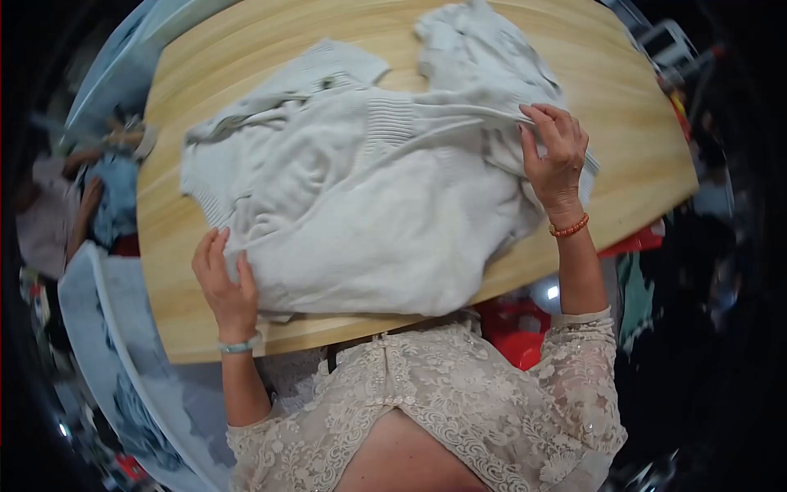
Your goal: Trimming loose threads from a knitted sweater using scissors and checking the buttons.
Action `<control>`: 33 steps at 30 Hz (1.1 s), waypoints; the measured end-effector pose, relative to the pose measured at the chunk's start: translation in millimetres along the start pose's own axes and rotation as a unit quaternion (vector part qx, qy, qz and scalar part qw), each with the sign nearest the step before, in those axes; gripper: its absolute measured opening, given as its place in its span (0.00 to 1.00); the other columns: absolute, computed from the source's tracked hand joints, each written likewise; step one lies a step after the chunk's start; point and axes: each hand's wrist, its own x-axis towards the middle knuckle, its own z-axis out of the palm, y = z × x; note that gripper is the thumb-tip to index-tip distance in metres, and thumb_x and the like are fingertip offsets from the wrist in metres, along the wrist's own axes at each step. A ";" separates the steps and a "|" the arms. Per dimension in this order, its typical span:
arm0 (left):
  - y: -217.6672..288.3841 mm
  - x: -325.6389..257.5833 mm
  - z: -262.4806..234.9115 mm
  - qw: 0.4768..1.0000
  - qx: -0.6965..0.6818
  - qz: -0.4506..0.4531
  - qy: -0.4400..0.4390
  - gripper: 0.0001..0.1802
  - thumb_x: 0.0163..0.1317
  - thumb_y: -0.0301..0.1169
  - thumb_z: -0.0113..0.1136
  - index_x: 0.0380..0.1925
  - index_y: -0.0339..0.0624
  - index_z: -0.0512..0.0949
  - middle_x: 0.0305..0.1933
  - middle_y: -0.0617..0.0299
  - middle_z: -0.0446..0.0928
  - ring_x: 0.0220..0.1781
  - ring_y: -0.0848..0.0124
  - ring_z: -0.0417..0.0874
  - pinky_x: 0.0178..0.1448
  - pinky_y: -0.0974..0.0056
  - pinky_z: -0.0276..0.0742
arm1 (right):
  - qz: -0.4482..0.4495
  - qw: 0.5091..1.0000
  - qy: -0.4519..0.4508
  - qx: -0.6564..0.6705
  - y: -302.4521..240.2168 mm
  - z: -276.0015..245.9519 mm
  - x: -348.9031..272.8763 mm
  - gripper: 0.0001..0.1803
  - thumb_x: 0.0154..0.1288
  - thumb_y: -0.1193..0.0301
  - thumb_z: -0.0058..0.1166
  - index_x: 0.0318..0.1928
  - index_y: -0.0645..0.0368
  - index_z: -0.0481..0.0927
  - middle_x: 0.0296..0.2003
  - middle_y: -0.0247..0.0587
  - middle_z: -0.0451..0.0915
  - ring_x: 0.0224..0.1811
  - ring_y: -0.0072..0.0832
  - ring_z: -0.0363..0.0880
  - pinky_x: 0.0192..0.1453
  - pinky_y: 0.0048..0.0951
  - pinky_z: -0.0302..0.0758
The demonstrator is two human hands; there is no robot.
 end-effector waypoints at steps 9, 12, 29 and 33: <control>137.0 70.2 116.8 0.895 -0.056 0.354 -0.265 0.37 0.55 0.32 0.70 0.67 0.44 0.69 0.76 0.50 0.58 0.78 0.48 0.55 0.77 0.47 0.53 | 0.298 0.941 0.002 -0.163 147.4 -80.2 -194.2 0.19 0.61 0.68 0.62 0.54 0.52 0.80 0.51 0.41 0.78 0.56 0.39 0.75 0.59 0.39 0.70; 119.7 60.1 160.9 0.879 0.026 0.370 -0.300 0.36 0.59 0.43 0.66 0.67 0.44 0.69 0.77 0.52 0.56 0.80 0.50 0.51 0.80 0.46 0.44 | 0.412 0.889 -0.070 -0.189 172.6 -110.2 -299.9 0.21 0.63 0.62 0.60 0.52 0.60 0.81 0.47 0.49 0.81 0.50 0.43 0.79 0.56 0.39 0.75; 131.5 40.4 167.9 0.877 0.048 0.366 -0.307 0.30 0.65 0.39 0.57 0.67 0.45 0.69 0.78 0.58 0.57 0.81 0.53 0.49 0.80 0.47 0.39 | 0.705 0.499 -0.504 0.014 89.6 -104.1 -486.4 0.18 0.58 0.65 0.64 0.36 0.74 0.83 0.31 0.61 0.84 0.26 0.45 0.86 0.32 0.40 0.82; 131.0 41.0 167.1 0.878 0.046 0.366 -0.305 0.30 0.66 0.39 0.56 0.67 0.45 0.69 0.78 0.57 0.57 0.81 0.53 0.50 0.80 0.47 0.39 | 0.719 0.479 -0.502 0.048 80.7 -101.2 -474.5 0.17 0.63 0.67 0.60 0.34 0.75 0.82 0.29 0.57 0.85 0.22 0.41 0.86 0.27 0.39 0.81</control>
